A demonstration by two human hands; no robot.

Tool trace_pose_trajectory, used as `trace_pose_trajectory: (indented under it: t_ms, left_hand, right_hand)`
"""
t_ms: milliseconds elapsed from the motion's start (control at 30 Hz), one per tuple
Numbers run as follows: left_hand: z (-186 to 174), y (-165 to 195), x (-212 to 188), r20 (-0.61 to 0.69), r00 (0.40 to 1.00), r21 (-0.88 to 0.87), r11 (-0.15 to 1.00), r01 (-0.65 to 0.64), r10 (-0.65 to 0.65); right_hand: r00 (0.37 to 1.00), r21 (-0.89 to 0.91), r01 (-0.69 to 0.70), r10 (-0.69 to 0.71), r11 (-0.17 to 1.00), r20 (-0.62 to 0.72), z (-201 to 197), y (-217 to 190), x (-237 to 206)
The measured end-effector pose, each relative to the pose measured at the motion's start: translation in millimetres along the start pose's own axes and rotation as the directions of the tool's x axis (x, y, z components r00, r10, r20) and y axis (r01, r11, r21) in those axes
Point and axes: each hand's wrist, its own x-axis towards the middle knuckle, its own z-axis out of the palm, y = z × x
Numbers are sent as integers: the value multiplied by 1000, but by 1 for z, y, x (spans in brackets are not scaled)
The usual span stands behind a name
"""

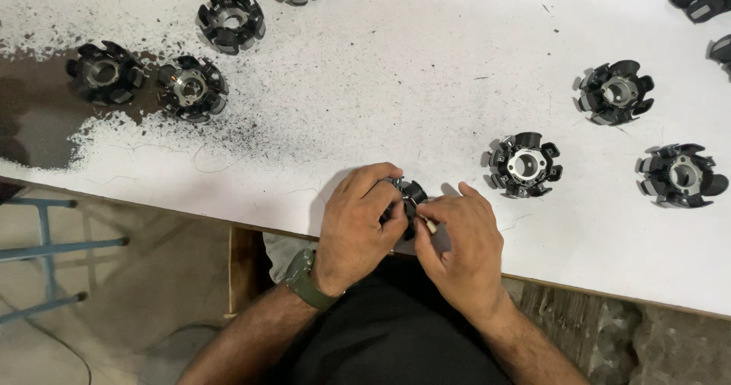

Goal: The person assembles small black plastic components onto a central metal ring using a small wooden stick to press and align each piece. Completed assemblies are placed on the table as the person continues with additional units.

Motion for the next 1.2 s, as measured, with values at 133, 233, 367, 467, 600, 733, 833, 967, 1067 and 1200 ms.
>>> trace_pose_trajectory:
  t_ms: [133,233,367,467,600,733,833,967,1067,1200]
  left_hand:
    - [-3,-2,-1,-30,999,3,1000,-30,30]
    - [-4,-3,-2,-13,1000,-10,1000,-9,9]
    - [-5,-3,-3,-47,999,-17,1000,-26,25]
    - [-4,-4,-4,-49,998,-7,999,-39,38]
    - [-3,-7,-7,-37,998,12,999,-52,52]
    - [-2,-8,-12,-24,1000,-26,1000,-16,16]
    - [-5,-5,-11,-44,998,-15,999,-36,35]
    - [-32,-6,-2,-168,975,219,970,-105,143]
    - [-58,-4,-2,-155,976,329,939,-95,153]
    - [-56,11,0,32,982,246,950,-190,188]
  right_hand:
    - [1000,3,-9,9,1000,8,1,-3,0]
    - [1000,-7,-7,7,1000,2,2,-6,0]
    - [1000,-37,10,-10,999,1,5,-6,0]
    - [1000,-66,31,-31,997,4,7,-6,0]
    - [998,-103,57,-56,993,12,10,-7,3]
    - [997,-129,64,-57,990,55,6,-11,6]
    - [997,-109,54,-47,993,60,3,-14,3]
    - [994,-52,69,-73,996,-76,-2,-5,-2]
    - [988,-14,7,-9,1000,-153,-9,5,-7]
    - [993,0,-15,15,1000,-120,-3,6,-9]
